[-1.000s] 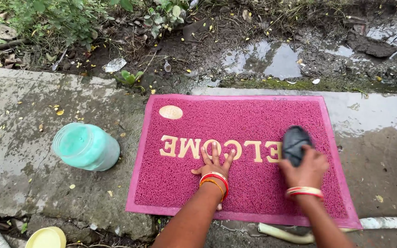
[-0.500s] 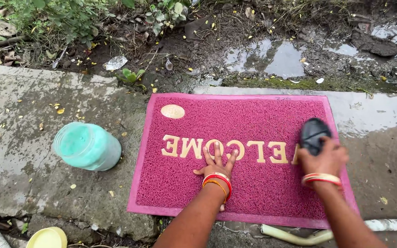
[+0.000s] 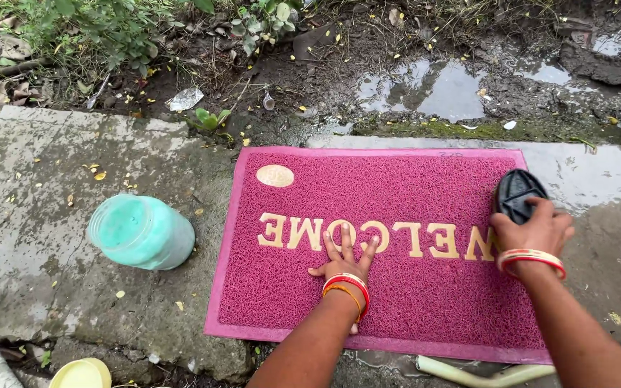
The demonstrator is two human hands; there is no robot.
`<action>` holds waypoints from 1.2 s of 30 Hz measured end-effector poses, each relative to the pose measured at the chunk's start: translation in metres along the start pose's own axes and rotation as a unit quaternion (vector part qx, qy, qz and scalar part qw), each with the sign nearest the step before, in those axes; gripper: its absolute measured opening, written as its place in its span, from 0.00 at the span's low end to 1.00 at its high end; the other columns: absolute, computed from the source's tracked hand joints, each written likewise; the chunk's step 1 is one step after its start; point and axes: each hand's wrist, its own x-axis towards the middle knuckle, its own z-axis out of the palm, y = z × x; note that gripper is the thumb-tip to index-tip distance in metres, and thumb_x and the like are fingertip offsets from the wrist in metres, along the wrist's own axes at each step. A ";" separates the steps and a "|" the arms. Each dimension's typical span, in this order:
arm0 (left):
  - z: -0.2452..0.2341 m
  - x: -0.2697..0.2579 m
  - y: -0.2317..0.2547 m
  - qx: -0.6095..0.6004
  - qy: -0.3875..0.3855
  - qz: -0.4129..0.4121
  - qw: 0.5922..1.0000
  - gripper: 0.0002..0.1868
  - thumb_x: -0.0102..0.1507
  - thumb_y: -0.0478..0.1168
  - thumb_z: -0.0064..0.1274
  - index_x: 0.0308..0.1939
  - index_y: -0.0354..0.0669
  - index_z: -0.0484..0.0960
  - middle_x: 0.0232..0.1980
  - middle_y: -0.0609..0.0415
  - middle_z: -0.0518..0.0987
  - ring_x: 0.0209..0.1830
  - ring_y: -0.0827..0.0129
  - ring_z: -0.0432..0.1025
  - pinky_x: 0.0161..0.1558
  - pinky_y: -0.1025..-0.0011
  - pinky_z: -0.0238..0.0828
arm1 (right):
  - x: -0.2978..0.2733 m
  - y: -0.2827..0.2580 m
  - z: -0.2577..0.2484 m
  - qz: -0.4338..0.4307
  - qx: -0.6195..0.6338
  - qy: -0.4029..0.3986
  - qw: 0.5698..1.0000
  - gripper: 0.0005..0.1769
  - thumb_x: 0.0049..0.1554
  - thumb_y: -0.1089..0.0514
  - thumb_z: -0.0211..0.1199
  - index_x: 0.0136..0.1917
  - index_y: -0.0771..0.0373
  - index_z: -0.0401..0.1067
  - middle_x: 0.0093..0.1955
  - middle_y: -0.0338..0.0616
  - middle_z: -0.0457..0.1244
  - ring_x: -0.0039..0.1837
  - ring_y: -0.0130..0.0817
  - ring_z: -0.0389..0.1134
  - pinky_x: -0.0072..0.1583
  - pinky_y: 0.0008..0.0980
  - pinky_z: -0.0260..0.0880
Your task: Cleaning a pink welcome doormat using a scrub brush and water in an outdoor setting.
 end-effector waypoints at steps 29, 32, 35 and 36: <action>-0.003 -0.002 -0.002 0.014 0.026 0.001 1.000 0.92 0.38 0.54 0.83 0.80 0.59 0.15 0.79 0.22 0.19 0.76 0.18 0.18 0.54 0.31 0.71 | -0.006 -0.068 0.036 -0.121 -0.015 -0.108 0.987 0.45 0.43 0.43 0.73 0.72 0.52 0.67 0.67 0.65 0.55 0.68 0.62 0.58 0.69 0.55 0.62; 0.010 0.017 0.002 0.008 -0.002 0.004 1.000 0.91 0.40 0.53 0.83 0.80 0.63 0.14 0.79 0.23 0.18 0.76 0.19 0.20 0.56 0.34 0.71 | 0.020 -0.048 0.018 -0.013 -0.027 -0.056 0.998 0.43 0.46 0.44 0.73 0.72 0.55 0.67 0.68 0.63 0.54 0.69 0.61 0.56 0.68 0.57 0.61; 0.030 0.048 0.010 0.011 0.044 -0.025 0.999 0.85 0.47 0.49 0.80 0.77 0.68 0.13 0.78 0.24 0.15 0.73 0.16 0.19 0.51 0.32 0.74 | -0.006 -0.084 0.037 -0.032 -0.054 -0.042 0.997 0.42 0.47 0.44 0.74 0.71 0.58 0.67 0.68 0.65 0.54 0.72 0.61 0.53 0.69 0.56 0.59; 0.034 0.057 0.011 0.012 0.078 -0.046 0.996 0.80 0.53 0.46 0.78 0.74 0.71 0.12 0.76 0.24 0.12 0.71 0.13 0.18 0.46 0.30 0.77 | -0.019 -0.102 0.050 -0.075 -0.069 -0.065 0.993 0.45 0.47 0.43 0.74 0.73 0.60 0.65 0.66 0.68 0.54 0.70 0.63 0.53 0.69 0.54 0.60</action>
